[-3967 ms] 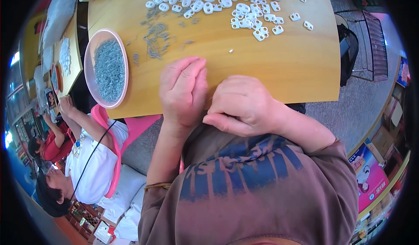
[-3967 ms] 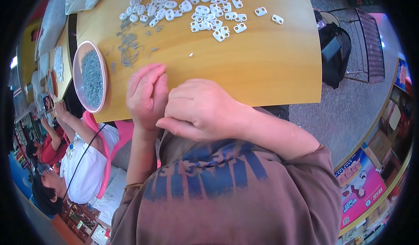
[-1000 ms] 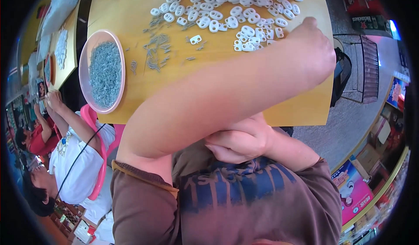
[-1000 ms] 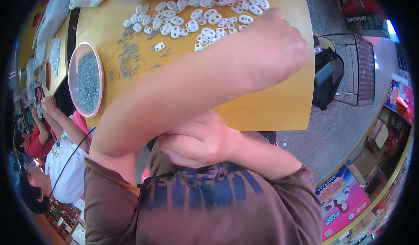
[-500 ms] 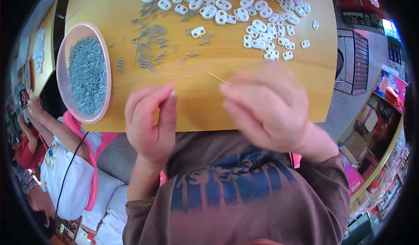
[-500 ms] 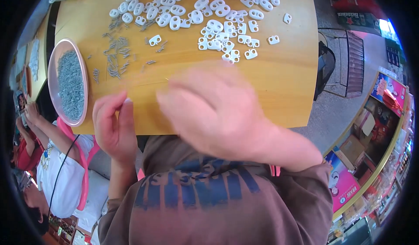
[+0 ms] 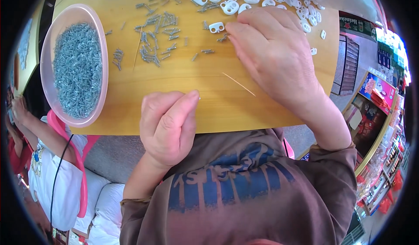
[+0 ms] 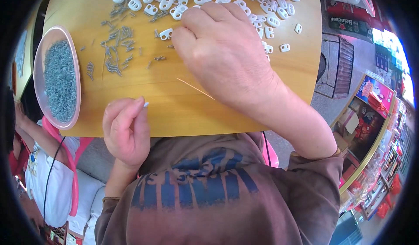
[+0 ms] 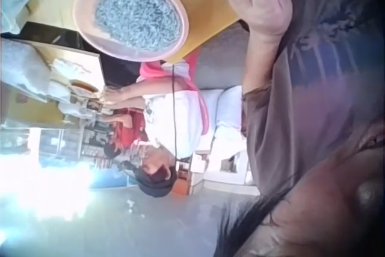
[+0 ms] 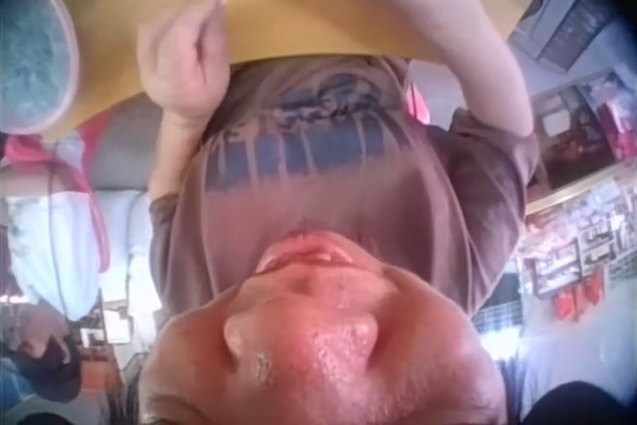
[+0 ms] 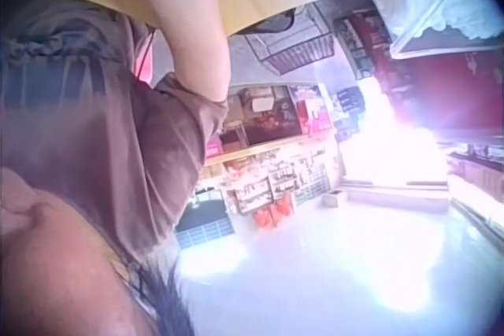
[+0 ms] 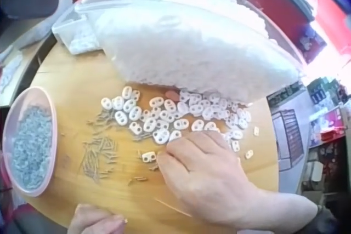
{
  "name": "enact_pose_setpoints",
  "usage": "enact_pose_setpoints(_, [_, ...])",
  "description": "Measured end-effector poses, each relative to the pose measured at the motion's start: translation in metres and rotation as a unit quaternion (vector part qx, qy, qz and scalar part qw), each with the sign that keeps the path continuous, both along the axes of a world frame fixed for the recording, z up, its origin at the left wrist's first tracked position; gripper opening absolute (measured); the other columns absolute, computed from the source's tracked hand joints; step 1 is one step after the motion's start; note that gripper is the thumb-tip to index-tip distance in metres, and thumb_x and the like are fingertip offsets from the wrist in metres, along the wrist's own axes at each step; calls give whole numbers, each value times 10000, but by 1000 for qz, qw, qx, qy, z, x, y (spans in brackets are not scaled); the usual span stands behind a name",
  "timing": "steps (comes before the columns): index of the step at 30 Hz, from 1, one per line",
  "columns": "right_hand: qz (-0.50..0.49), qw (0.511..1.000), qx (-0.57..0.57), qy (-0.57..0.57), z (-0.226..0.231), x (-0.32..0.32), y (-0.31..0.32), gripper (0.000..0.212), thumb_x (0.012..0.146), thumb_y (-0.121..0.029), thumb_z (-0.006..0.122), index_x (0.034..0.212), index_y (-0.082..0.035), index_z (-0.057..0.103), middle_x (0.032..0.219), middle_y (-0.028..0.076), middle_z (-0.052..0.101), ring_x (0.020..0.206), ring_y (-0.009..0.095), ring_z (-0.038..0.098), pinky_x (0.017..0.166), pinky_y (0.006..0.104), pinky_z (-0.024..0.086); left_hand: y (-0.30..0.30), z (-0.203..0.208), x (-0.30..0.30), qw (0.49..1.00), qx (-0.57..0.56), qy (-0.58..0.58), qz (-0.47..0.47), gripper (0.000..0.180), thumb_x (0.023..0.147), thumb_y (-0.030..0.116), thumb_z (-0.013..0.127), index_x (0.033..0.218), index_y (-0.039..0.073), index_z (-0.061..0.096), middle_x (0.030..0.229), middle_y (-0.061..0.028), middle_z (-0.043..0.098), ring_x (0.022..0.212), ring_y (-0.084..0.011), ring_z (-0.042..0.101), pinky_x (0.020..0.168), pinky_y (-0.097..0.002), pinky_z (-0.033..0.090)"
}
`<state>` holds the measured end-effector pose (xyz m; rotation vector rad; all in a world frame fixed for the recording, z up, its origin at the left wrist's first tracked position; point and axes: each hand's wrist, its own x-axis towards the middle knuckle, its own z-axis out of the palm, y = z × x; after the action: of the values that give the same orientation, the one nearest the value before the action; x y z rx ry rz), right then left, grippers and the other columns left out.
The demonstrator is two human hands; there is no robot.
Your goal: Assembling small hardware components by manually inserting springs into plastic housings using a needle tool.
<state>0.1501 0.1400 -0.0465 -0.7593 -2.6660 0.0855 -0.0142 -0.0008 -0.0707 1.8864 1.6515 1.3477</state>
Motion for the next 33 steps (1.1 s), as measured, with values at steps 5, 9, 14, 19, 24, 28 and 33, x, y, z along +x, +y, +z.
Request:
enact_pose_setpoints(5, [27,999,8,-20,7,-5,0,173,608,-28,618,779,-39,592,782,46,570,717,233,551,650,332,432,-1,-1,0,1000,4,3,-5,382,610,-86,636,973,25,593,804,-70,555,640,-201,485,571,-286,391])
enact_pose_setpoints(9, [38,998,15,-49,8,-8,0,149,586,-37,603,727,-53,558,775,42,566,709,225,552,635,326,434,-1,-1,0,1000,6,4,-6,379,609,-81,640,970,27,595,799,-69,555,639,-199,488,573,-288,392])
enact_pose_setpoints(14, [43,997,42,-47,4,-10,4,143,583,-37,605,699,-65,526,762,43,560,705,222,551,617,327,439,0,-1,1,1000,11,6,-3,368,611,-81,641,960,26,597,797,-71,558,643,-199,496,577,-285,394])
enact_pose_setpoints(19, [22,999,21,35,9,-11,3,175,602,-4,634,744,-47,540,768,63,567,706,235,560,646,308,454,-1,0,1,1000,7,-2,5,357,619,-86,642,956,25,597,793,-71,560,654,-195,504,575,-281,401])
enact_pose_setpoints(24, [-53,944,-275,172,17,3,-20,93,712,28,599,774,-6,540,804,78,585,690,157,570,630,246,453,-6,8,4,999,-34,-22,27,313,659,-92,629,951,17,596,790,-76,563,675,-200,517,584,-266,418])
enact_pose_setpoints(28, [-97,745,-563,345,26,7,-48,71,780,40,552,844,18,534,830,89,580,713,116,559,637,230,462,-5,15,11,974,-97,-198,51,235,745,-76,581,971,-15,565,863,-92,528,708,-144,530,622,-219,440])
enact_pose_setpoints(33, [-97,627,-630,447,29,15,-68,138,778,43,560,904,10,516,834,93,569,746,122,557,662,223,465,2,34,30,875,-104,-470,-48,227,808,-33,541,1034,-39,515,884,-77,523,709,-94,528,642,-196,445])
